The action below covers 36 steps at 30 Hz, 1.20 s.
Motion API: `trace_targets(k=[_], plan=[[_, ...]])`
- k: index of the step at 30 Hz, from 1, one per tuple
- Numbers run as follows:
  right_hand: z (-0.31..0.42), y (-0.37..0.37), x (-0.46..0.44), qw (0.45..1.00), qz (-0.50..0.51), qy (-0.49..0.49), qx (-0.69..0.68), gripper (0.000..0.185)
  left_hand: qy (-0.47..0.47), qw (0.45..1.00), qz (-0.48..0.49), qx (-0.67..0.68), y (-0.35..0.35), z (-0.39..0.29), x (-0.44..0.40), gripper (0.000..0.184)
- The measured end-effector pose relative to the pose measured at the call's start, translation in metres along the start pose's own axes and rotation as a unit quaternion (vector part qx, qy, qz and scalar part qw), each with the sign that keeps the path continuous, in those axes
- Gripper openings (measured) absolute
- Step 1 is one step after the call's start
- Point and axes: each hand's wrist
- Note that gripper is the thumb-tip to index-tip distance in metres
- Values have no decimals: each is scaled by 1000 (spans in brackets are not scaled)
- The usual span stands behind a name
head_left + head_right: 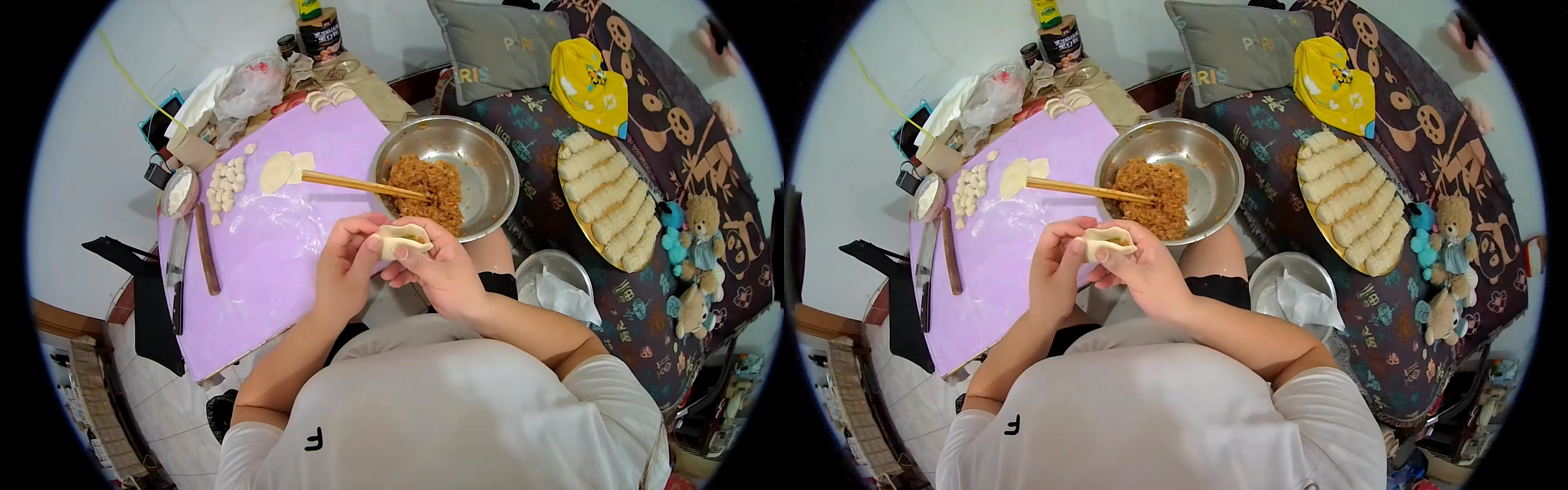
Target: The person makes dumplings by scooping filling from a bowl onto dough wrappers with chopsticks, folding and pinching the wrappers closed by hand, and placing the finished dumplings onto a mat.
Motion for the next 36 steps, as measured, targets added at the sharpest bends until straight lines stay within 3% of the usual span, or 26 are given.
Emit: trace_targets(k=[2,5,8,13,17,22,25,29,36], plan=[[0,-2,0,1000,-9,19,13,34,109,983,-12,150,-7,-10,5,50],[-4,0,-4,998,18,50,32,35,109,989,51,87,0,-3,11,64],[-3,-5,-4,991,16,105,85,40,100,992,43,62,2,-5,11,65],[-10,-4,-3,979,-29,202,27,49,10,1000,-15,24,13,3,17,49],[-27,19,-4,990,-26,126,63,35,-74,997,-15,30,13,3,17,36],[-21,5,-2,977,-53,180,100,22,-72,997,-9,9,13,4,18,36],[-20,7,-5,937,-62,242,244,21,-68,998,-5,-4,13,3,19,36],[-15,2,-7,921,-51,270,275,24,-60,997,-20,38,12,3,22,36],[-8,-4,-12,954,-28,234,183,28,-38,991,-33,121,13,3,25,36]])
Point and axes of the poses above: each hand's wrist, its own x-axis away from the middle knuckle, its own y-axis out of the back of the hand, z = x × y, and after that the axes turned 3 degrees about x, right-handed
